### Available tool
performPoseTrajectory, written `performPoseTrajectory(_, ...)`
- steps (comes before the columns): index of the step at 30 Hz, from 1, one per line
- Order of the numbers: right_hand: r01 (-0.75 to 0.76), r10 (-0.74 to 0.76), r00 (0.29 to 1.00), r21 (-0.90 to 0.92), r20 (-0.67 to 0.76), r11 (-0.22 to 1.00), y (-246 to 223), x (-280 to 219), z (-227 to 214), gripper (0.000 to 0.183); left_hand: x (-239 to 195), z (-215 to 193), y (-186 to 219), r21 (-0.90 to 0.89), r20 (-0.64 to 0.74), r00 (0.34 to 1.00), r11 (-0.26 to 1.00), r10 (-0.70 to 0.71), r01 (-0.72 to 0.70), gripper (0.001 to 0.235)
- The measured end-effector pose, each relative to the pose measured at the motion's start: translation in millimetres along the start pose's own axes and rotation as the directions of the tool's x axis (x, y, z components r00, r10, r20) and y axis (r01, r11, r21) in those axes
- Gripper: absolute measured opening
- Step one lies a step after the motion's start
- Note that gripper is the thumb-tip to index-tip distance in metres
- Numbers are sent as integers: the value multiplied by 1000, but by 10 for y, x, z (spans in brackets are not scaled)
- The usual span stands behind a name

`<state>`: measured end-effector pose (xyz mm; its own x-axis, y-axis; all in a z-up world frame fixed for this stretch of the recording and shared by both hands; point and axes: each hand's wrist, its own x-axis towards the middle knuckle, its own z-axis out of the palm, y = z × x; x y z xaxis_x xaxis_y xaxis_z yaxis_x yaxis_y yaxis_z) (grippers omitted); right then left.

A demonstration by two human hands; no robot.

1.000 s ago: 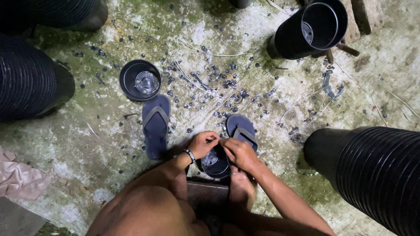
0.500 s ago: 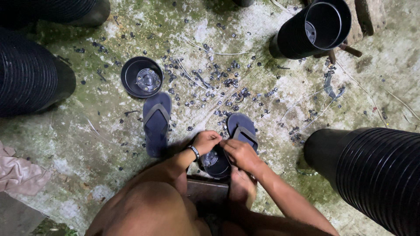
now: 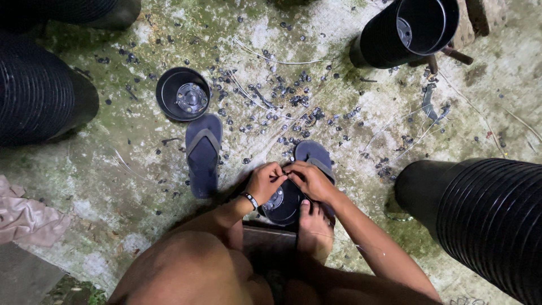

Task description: The person sits on the ground and ties thin wire around the rims of black plastic plant pots. They thread the wire through holes in the pot rims, pull it tight, and twist the ends to secure it. The person repeats this process on several pots, placing finished ones nearby.

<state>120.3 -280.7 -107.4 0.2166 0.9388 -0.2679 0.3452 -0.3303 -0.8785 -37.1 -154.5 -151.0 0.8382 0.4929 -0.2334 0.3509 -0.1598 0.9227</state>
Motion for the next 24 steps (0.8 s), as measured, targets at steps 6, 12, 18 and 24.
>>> performPoseTrajectory(6, -49, 51, 998, 44, -30, 998, -6, -12, -12, 25, -46, -102, 210, 171, 42, 985, 970, 166, -171, 11)
performPoseTrajectory(12, -22, 23, 999, 31, -24, 999, -57, 7, -40, 22, -76, -116, 202, 304, 93, 952, 902, 292, -307, 14)
performPoseTrajectory(18, -35, 31, 998, 91, 48, 995, -70, 54, -61, 15, -119, -105, 180, 348, 132, 951, 885, 279, -308, 16)
performPoseTrajectory(24, -86, 80, 991, 52, 104, 995, -18, 78, -49, 9, -215, -156, 283, 413, 184, 935, 839, 303, -353, 22)
